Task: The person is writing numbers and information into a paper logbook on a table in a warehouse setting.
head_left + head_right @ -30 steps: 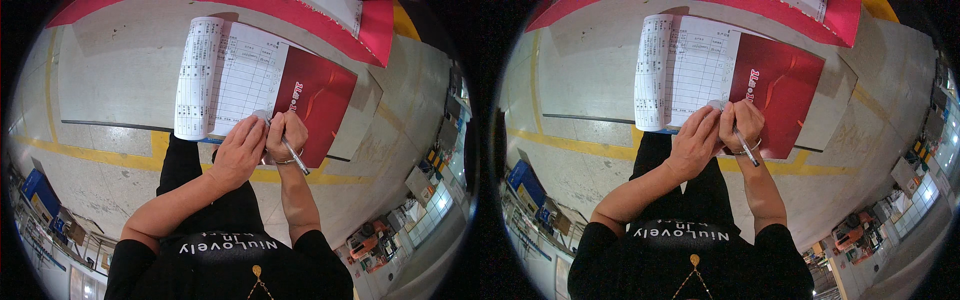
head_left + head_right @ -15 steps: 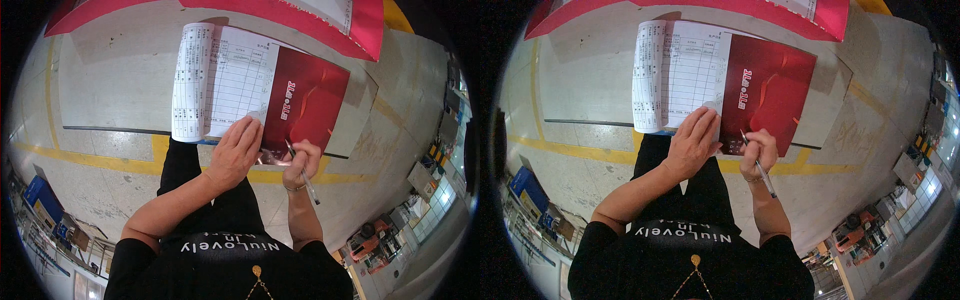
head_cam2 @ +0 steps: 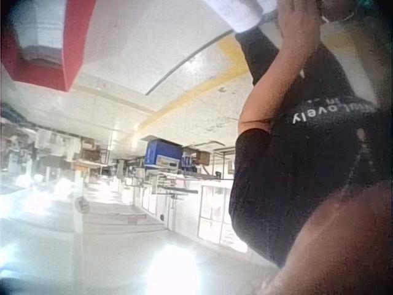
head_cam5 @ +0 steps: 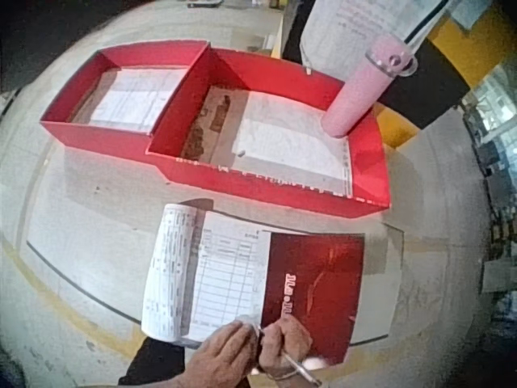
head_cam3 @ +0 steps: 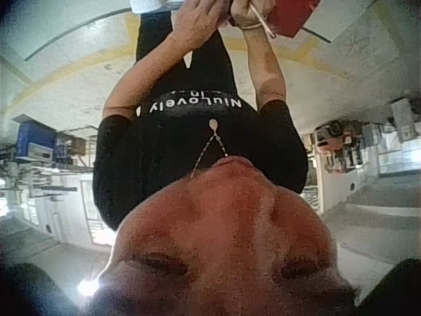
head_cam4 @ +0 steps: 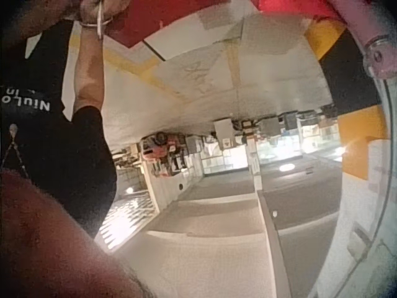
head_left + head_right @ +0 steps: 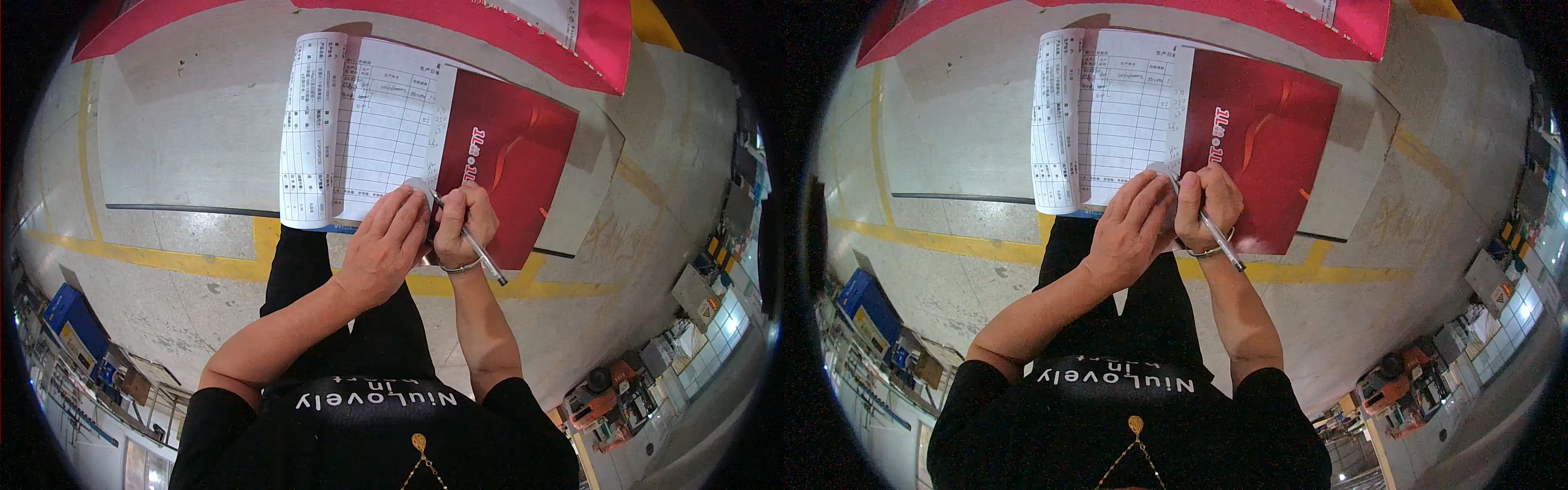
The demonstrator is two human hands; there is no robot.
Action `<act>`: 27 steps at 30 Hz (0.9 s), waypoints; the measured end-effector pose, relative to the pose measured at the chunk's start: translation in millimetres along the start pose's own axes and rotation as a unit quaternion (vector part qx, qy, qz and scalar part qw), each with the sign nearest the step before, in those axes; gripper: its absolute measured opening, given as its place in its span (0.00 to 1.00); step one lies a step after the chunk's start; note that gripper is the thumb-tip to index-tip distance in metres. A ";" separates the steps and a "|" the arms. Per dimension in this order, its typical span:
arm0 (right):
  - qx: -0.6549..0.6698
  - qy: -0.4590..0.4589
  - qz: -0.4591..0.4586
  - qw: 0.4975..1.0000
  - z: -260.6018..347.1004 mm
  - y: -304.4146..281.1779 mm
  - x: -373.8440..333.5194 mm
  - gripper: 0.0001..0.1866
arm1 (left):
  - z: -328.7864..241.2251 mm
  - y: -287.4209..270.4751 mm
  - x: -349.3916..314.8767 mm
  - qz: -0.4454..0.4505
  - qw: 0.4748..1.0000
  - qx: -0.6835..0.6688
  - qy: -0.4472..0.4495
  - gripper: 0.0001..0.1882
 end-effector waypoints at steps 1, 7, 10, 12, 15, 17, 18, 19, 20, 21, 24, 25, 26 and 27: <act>0.016 0.031 -0.006 0.999 -1.7 0.1 -2.2 0.09 | 0.4 0.8 -0.5 0.002 1.000 -0.004 0.000 0.30; 0.009 0.039 -0.011 0.999 -2.2 0.0 -0.7 0.10 | 1.8 0.6 -1.2 0.001 1.000 -0.009 -0.001 0.30; -0.009 0.011 -0.006 1.000 1.6 1.9 2.2 0.10 | 1.2 0.6 -0.6 0.002 1.000 -0.005 -0.001 0.30; -0.009 0.006 -0.006 1.000 3.1 2.5 2.2 0.10 | 0.9 0.8 -0.9 0.004 1.000 -0.004 -0.001 0.30; -0.025 0.022 0.008 0.999 3.8 5.5 1.9 0.10 | 1.5 2.7 -2.6 0.007 1.000 -0.003 0.001 0.30; -0.021 0.012 0.012 1.000 9.4 7.6 6.2 0.11 | 1.4 3.0 -3.3 0.000 1.000 0.008 0.007 0.31; -0.021 0.011 0.013 1.000 10.5 7.6 7.6 0.11 | 1.0 2.2 -2.7 -0.001 1.000 0.008 0.006 0.31; -0.037 0.006 0.018 0.999 12.0 8.1 8.6 0.12 | 0.9 0.7 -2.0 -0.003 1.000 -0.001 0.001 0.27; -0.054 0.000 0.023 0.998 13.1 9.0 9.0 0.12 | 1.3 -0.4 -1.9 -0.005 1.000 -0.010 -0.004 0.23; -0.054 0.001 0.022 0.998 11.6 8.0 8.4 0.12 | 0.7 0.7 -1.5 -0.004 1.000 -0.009 -0.002 0.23; -0.057 -0.003 0.003 0.998 8.1 4.9 5.9 0.13 | 0.3 4.1 -1.8 0.006 1.000 0.010 0.004 0.31; -0.057 -0.006 0.011 0.998 8.2 5.8 5.6 0.12 | 0.9 3.2 -1.6 0.003 1.000 0.007 0.004 0.30; -0.058 -0.008 0.018 0.998 8.2 6.8 5.5 0.12 | 1.3 2.4 -1.3 0.001 1.000 0.005 0.004 0.30; -0.057 -0.008 0.018 0.998 8.7 7.3 5.5 0.12 | 1.3 1.5 -1.6 0.000 1.000 0.005 0.003 0.30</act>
Point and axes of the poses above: each hand's wrist, its own x-axis towards the middle knuckle, its own y-axis out of the palm, z = x × y, the point moved 6 cm from there along x, towards the middle knuckle, and after that the axes turned 3 degrees about -z, right-handed, at the moved point
